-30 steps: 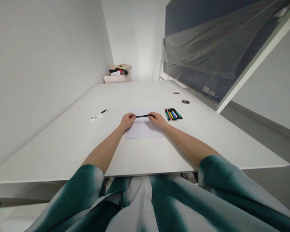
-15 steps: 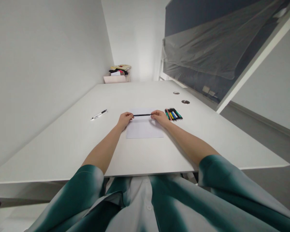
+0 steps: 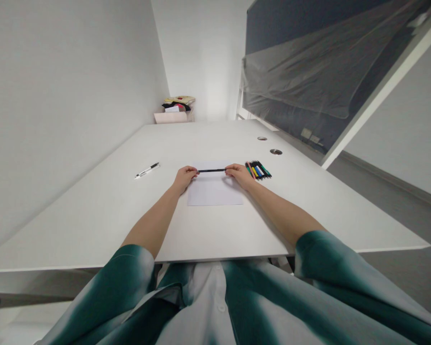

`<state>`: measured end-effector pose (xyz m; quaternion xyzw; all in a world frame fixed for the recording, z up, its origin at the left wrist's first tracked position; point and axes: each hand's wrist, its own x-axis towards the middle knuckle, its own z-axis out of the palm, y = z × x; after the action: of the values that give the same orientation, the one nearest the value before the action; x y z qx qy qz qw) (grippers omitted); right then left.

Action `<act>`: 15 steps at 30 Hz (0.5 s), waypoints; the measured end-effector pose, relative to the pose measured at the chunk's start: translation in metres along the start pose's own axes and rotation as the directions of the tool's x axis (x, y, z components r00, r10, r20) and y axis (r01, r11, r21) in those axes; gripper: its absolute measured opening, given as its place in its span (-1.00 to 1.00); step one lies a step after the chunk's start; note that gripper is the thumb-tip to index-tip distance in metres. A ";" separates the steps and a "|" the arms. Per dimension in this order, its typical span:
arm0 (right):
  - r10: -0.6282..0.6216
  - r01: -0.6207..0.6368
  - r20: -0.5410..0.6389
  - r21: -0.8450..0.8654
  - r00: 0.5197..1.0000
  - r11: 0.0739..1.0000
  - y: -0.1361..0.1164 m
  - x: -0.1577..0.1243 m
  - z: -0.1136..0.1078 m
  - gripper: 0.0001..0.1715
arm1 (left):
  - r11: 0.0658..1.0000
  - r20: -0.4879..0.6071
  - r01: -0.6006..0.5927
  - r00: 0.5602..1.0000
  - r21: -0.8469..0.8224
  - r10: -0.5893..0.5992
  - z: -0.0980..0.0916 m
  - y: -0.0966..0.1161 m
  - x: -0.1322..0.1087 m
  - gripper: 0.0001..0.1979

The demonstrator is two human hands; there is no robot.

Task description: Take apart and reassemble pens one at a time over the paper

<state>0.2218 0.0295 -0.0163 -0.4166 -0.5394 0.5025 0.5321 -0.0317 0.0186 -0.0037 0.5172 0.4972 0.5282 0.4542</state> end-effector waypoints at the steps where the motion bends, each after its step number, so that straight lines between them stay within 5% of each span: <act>1: -0.005 0.005 0.001 0.001 1.000 1.000 0.000 0.000 0.000 -0.73 | 1.000 0.001 -0.010 1.000 0.006 0.010 -0.001 0.000 0.000 -0.82; 15: 0.022 -0.022 -0.014 0.005 1.000 1.000 0.004 0.002 -0.003 -0.68 | 0.999 0.001 -0.036 0.999 0.022 0.036 -0.003 0.001 -0.001 -0.80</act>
<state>0.2247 0.0327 -0.0200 -0.4247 -0.5297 0.5068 0.5312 -0.0351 0.0178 -0.0029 0.5314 0.4933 0.5307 0.4390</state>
